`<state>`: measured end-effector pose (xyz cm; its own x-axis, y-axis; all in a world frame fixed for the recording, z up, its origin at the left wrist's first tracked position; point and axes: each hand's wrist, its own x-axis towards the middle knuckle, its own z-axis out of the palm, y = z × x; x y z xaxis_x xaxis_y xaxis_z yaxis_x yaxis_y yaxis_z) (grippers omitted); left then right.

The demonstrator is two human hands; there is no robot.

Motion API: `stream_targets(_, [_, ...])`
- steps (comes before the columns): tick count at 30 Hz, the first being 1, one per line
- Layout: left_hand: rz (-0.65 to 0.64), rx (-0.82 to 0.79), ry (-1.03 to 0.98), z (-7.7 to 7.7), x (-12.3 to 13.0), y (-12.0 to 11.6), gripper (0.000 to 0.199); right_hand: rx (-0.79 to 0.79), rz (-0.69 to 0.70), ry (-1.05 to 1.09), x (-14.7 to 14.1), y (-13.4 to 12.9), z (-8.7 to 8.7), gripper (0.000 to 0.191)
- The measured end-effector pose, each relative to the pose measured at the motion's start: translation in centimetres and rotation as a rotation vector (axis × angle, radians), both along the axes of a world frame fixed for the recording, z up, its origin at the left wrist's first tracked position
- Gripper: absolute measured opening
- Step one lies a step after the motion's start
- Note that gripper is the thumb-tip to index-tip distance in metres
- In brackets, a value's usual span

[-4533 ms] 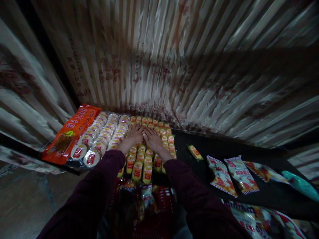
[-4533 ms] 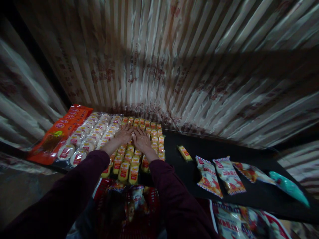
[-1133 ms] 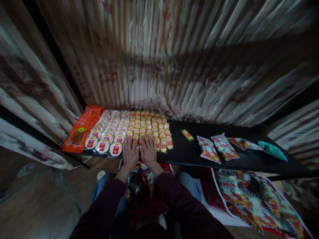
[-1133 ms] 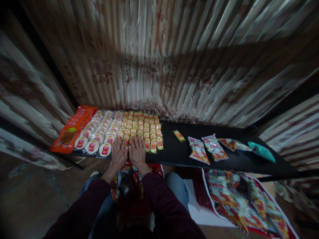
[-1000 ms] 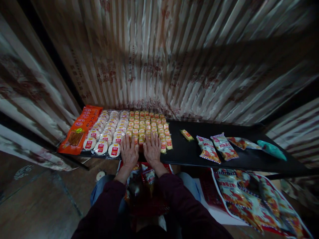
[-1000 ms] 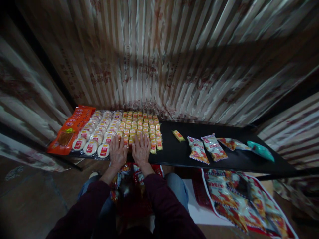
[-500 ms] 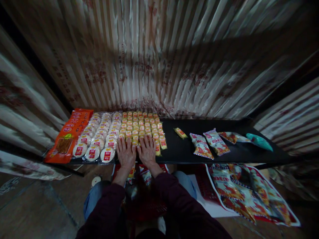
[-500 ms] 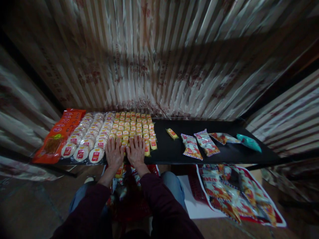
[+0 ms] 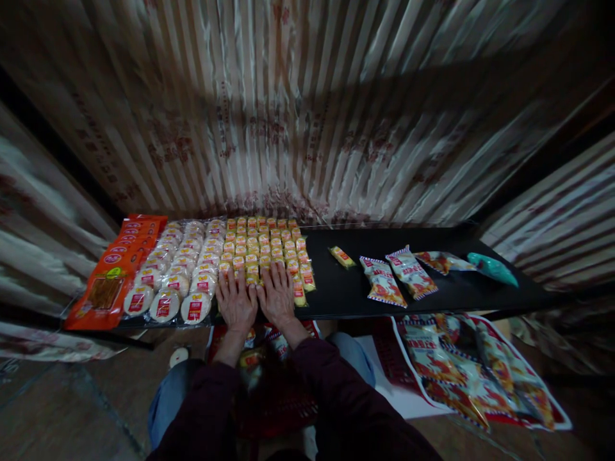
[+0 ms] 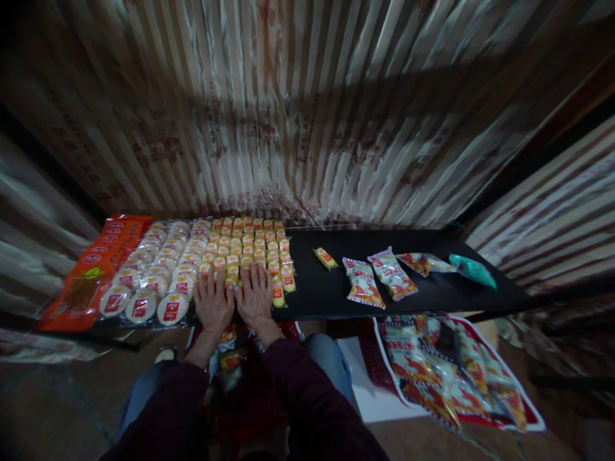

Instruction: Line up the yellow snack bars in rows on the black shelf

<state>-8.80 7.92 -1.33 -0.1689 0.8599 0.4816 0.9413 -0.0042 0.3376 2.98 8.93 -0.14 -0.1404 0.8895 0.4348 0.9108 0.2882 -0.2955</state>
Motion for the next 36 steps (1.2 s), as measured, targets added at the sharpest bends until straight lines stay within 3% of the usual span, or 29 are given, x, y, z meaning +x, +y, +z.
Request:
stream_targets(4, [0.020,0.025,0.017,-0.4,-0.3,0.0,0.056,0.044,-0.050,0.010,1.8,-0.5,0.4,0.050])
stream_targets(9, [0.002,0.050,-0.010,-0.7,-0.2,0.3,0.054,0.072,-0.171,0.025,4.1,-0.9,-0.8,0.048])
stream_targets(14, [-0.008,0.100,-0.021,-1.0,-0.1,0.4,0.053,0.061,-0.166,0.046,3.5,-0.8,-1.8,0.050])
stream_targets(24, [-0.017,0.086,0.010,-1.3,-0.5,-0.2,0.052,0.036,-0.213,0.107,2.1,-0.7,-2.0,0.052])
stream_targets(31, [-0.037,0.108,0.003,-1.1,-0.7,-1.6,0.055,0.097,-0.263,0.078,3.9,-1.2,-2.3,0.060])
stream_targets(36, [-0.158,0.089,0.068,-1.4,0.6,-2.6,0.055,0.072,-0.226,0.001,4.7,-1.2,-2.8,0.056])
